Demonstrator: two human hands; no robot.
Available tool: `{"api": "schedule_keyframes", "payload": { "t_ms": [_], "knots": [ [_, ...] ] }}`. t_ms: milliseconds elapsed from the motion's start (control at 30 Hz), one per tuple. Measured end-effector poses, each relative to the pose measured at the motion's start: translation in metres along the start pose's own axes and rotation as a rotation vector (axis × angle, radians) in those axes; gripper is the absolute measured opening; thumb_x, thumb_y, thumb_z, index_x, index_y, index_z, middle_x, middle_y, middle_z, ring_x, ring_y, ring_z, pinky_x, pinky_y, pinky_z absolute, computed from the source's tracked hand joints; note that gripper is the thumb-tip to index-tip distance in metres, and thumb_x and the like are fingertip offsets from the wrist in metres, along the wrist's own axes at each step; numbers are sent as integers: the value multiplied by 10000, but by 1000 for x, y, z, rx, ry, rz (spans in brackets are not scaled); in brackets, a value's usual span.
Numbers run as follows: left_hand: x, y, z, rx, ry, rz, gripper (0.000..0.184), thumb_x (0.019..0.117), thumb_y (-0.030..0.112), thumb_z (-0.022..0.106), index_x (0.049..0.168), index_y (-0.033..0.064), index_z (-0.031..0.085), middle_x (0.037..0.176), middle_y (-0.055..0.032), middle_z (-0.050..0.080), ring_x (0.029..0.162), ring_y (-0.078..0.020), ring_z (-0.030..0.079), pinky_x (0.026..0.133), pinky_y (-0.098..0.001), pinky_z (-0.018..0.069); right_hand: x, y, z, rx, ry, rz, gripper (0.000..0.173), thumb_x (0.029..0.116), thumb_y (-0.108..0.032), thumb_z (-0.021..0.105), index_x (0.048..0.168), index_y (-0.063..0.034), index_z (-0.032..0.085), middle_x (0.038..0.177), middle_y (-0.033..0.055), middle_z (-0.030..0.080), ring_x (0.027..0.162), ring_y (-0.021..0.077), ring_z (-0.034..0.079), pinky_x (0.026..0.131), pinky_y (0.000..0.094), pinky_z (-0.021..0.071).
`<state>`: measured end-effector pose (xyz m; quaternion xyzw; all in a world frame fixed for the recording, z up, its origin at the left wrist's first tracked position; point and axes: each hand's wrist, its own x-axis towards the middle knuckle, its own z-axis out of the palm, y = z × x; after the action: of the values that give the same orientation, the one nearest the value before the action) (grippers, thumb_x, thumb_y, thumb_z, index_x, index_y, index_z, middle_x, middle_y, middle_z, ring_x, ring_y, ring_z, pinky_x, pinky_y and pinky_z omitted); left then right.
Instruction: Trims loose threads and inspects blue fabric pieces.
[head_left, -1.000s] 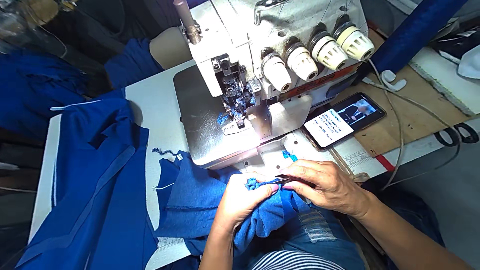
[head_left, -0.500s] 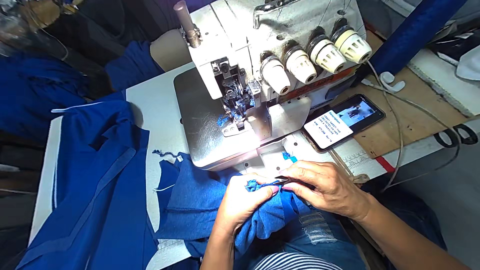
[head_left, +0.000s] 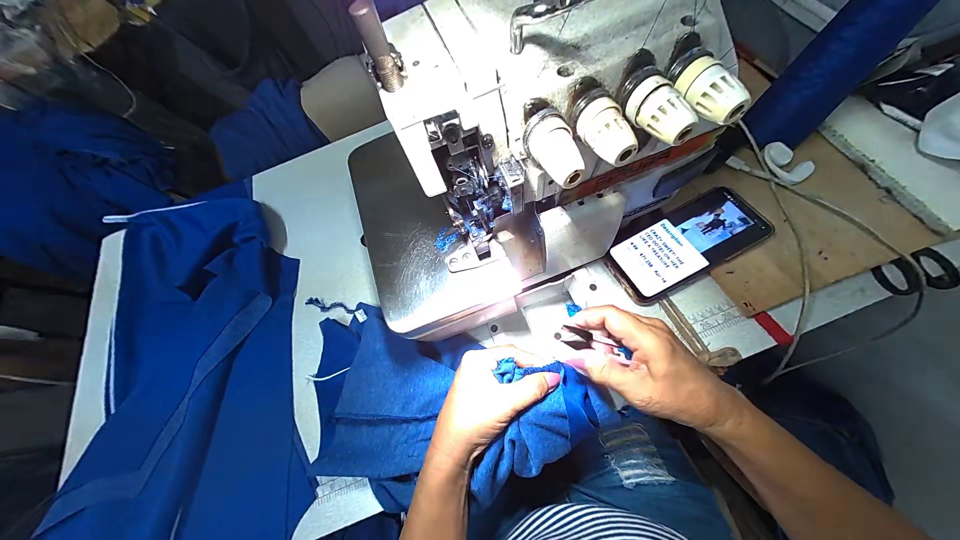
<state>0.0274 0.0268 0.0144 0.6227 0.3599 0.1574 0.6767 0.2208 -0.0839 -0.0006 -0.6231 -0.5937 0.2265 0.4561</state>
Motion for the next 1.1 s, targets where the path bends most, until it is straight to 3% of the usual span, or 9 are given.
{"api": "schedule_keyframes", "payload": {
  "t_ms": [67, 167, 300, 433, 500, 600, 833, 1000, 1100],
  "knots": [
    [0, 0, 0, -9, 0, -4, 107, 768, 28, 847, 829, 78, 774, 820, -32, 742, 749, -82, 692, 681, -223, 577, 2, -4, -1, 63, -81, 106, 210, 849, -309, 757, 952, -127, 731, 756, -87, 659, 657, -52, 583, 571, 130, 484],
    [0, 2, 1, -11, 23, -23, 139, 746, 41, 874, 821, 81, 763, 786, -40, 736, 710, -86, 688, 651, -228, 573, 4, -8, -1, 159, -81, 136, 88, 865, -129, 688, 782, -109, 668, 621, -79, 546, 539, -48, 474, 477, 117, 371],
    [1, 3, 1, -16, 24, -21, 111, 757, 29, 860, 803, 86, 777, 807, -34, 741, 734, -82, 690, 666, -228, 576, 0, -2, -4, 20, 47, 130, 78, 875, -157, 667, 812, -111, 664, 641, -81, 539, 550, -49, 460, 487, 113, 359],
    [1, 3, 1, -6, 16, -13, 118, 751, 28, 863, 798, 85, 772, 811, -29, 734, 735, -84, 685, 665, -226, 574, -5, -14, -5, 114, -35, 269, 242, 859, -325, 748, 1025, -150, 728, 768, -105, 661, 659, -52, 592, 579, 125, 488],
    [0, 3, 1, -7, 12, -13, 137, 742, 25, 870, 815, 82, 769, 816, -38, 744, 736, -91, 694, 664, -231, 578, -3, -17, 3, 114, -41, 281, 120, 894, -263, 727, 890, -143, 731, 694, -98, 630, 597, -50, 553, 533, 134, 453],
    [0, 3, 2, -5, 25, -28, 175, 719, 56, 896, 831, 82, 765, 784, -47, 736, 709, -101, 693, 645, -239, 576, 1, -20, 9, 132, -35, 261, 151, 897, -141, 670, 749, -130, 637, 593, -86, 512, 512, -47, 444, 469, 128, 346],
    [1, 5, 1, 10, 13, -43, 77, 781, 75, 855, 827, 88, 795, 790, -27, 744, 726, -76, 694, 680, -229, 579, -4, -8, 12, 49, 83, 130, 108, 903, -167, 665, 814, -107, 676, 612, -87, 533, 529, -58, 462, 482, 109, 370],
    [2, 2, 0, -10, 27, -29, 72, 788, 57, 839, 842, 76, 796, 822, -30, 753, 767, -76, 704, 725, -234, 589, -6, -5, 6, -67, 90, 14, 367, 890, -338, 699, 1162, -96, 650, 844, -61, 639, 722, -25, 591, 637, 161, 510],
    [2, 5, 1, 10, 36, -50, 76, 793, 60, 838, 856, 83, 801, 829, -25, 755, 768, -76, 705, 720, -233, 588, -5, -3, -2, -231, 98, -198, 230, 926, -232, 661, 1090, -89, 736, 911, -7, 670, 815, 56, 638, 701, 216, 543]
  ]
}}
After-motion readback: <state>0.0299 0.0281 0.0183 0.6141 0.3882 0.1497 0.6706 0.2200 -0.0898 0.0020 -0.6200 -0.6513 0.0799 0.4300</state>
